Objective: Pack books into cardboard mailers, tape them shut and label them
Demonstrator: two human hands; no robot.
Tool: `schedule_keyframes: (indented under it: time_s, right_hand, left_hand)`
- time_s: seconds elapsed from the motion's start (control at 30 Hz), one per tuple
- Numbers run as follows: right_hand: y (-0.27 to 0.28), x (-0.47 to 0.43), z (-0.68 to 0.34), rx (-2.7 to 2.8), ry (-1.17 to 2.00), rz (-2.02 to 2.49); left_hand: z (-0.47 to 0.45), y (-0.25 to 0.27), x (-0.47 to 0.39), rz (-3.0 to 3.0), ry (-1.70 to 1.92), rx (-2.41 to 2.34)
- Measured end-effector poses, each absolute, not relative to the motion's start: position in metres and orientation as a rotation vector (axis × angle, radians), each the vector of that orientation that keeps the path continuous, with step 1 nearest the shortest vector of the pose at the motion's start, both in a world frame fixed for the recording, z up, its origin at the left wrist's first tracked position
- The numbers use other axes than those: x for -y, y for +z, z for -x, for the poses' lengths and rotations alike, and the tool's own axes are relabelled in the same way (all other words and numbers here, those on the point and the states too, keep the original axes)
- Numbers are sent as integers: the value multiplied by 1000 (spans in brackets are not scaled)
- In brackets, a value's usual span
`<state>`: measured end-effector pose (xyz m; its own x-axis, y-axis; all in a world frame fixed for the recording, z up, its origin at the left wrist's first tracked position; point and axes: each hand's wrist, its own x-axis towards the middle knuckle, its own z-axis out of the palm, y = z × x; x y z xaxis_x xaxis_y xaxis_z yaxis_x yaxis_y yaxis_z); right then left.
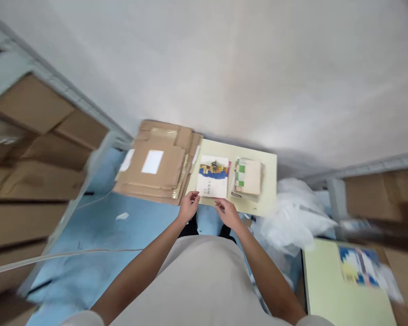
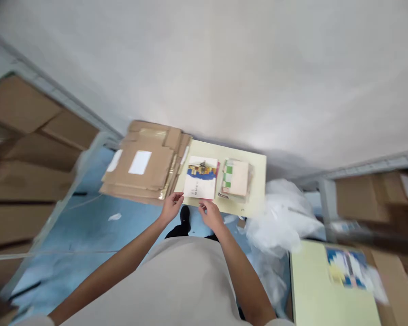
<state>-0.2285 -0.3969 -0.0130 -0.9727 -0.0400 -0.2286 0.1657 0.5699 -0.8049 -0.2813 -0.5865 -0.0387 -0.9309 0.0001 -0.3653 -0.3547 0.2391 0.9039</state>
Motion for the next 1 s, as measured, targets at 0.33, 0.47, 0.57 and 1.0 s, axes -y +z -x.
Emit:
schedule_keyframes:
  time_s: [0.33, 0.47, 0.57, 1.0]
  right_hand:
    - [-22, 216, 120, -2812, -795, -1597]
    - [-36, 129, 104, -2550, -445, -1517]
    - [-48, 89, 110, -2474, -512, -1328]
    - [-14, 100, 77, -1952, -2544, -1524]
  left_hand:
    - [271, -28, 367, -597, 1271, -1906]
    - [234, -37, 266, -542, 995, -1806]
    - [213, -56, 219, -436, 935, -1825]
    - [228, -10, 228, -424, 1349, -1674]
